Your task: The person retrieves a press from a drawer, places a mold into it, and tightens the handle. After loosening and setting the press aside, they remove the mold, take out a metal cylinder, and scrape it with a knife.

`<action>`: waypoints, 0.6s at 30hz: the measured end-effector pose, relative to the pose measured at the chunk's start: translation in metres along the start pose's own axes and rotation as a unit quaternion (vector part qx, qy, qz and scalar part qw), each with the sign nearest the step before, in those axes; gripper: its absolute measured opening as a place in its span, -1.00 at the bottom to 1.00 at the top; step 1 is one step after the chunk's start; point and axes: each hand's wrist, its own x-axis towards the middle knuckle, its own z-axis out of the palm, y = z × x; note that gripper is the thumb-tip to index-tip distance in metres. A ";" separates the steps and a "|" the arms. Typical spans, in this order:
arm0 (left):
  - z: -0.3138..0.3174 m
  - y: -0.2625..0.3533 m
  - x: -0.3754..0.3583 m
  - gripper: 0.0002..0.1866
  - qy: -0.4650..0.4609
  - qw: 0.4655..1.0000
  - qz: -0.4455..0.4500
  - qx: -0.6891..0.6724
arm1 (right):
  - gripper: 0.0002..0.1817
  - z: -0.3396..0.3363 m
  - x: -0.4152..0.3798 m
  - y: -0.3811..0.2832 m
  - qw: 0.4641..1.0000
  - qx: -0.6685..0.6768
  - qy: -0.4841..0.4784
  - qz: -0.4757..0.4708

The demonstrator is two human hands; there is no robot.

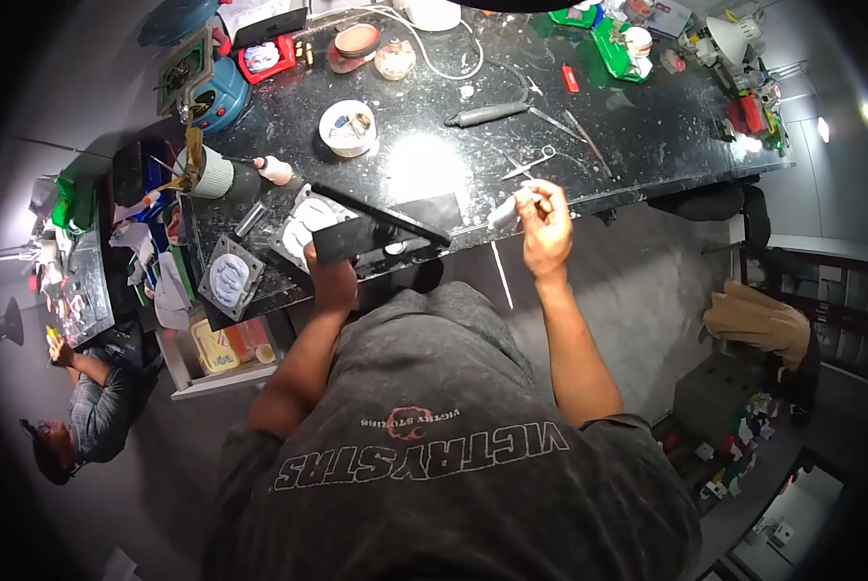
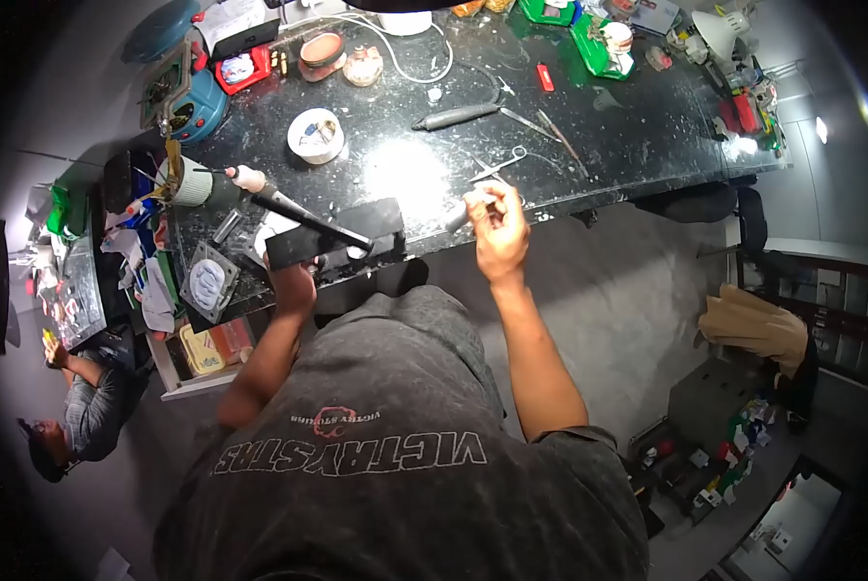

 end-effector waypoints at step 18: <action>0.052 0.008 0.022 -0.53 -0.067 0.936 -0.203 -0.278 | -0.67 0.073 -0.031 0.041 0.962 -0.163 -0.177 -0.132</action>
